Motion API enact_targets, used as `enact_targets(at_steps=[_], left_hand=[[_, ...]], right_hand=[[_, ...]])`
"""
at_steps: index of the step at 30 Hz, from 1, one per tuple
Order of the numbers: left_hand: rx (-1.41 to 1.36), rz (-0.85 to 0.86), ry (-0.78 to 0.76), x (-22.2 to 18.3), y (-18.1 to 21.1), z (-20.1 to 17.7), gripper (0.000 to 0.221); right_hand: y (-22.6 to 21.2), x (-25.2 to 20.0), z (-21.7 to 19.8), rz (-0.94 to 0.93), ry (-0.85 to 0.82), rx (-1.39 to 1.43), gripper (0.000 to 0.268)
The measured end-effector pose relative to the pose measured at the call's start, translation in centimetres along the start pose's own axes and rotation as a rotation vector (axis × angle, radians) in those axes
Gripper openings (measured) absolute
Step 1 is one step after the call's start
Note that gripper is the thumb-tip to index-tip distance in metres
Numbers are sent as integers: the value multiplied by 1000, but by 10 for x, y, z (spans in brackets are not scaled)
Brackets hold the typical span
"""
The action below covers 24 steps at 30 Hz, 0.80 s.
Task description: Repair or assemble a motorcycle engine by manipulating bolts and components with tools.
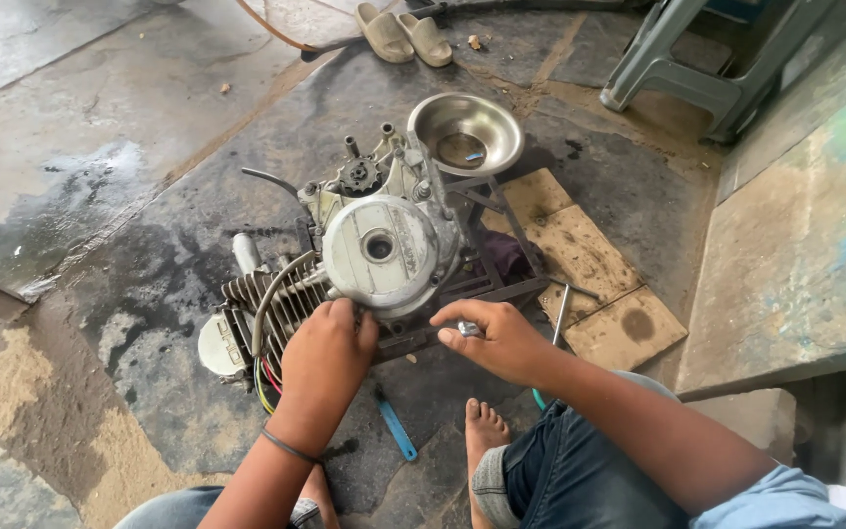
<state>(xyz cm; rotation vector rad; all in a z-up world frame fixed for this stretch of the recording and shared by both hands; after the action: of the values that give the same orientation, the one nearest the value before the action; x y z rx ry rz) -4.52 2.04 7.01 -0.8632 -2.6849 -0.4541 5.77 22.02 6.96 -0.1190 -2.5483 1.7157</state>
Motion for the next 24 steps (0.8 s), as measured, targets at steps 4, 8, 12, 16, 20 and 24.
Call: enact_targets(at_steps=[4, 8, 12, 16, 20, 24], left_hand=[[-90, -40, -29, -2, -3, 6, 25], [-81, -65, -39, -2, 1, 10, 25], [-73, -113, -58, -2, -1, 16, 27], [-65, -98, -66, -1, -2, 21, 27], [-50, -74, -73, 0, -3, 19, 29], [-42, -63, -69, 1, -1, 16, 30]], right_hand=[[4, -1, -2, 88, -2, 60, 28], [11, -1, -2, 157, -11, 107, 27], [12, 3, -1, 116, -29, 110, 26], [11, 4, -3, 136, -41, 104, 27], [11, 3, -3, 111, -48, 106, 27], [10, 2, -8, 140, -29, 104, 28]])
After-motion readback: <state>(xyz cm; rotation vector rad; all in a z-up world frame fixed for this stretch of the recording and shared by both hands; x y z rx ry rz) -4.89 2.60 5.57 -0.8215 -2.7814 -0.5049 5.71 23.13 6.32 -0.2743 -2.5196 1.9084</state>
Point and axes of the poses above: each hand's wrist, its own x-axis towards the middle knuckle, its own z-axis out of the palm, y = z × x, the point moved 5 cm from there along x, towards the middle knuckle, and after that the axes turned 13 degrees about x, right-handed, at the moved point
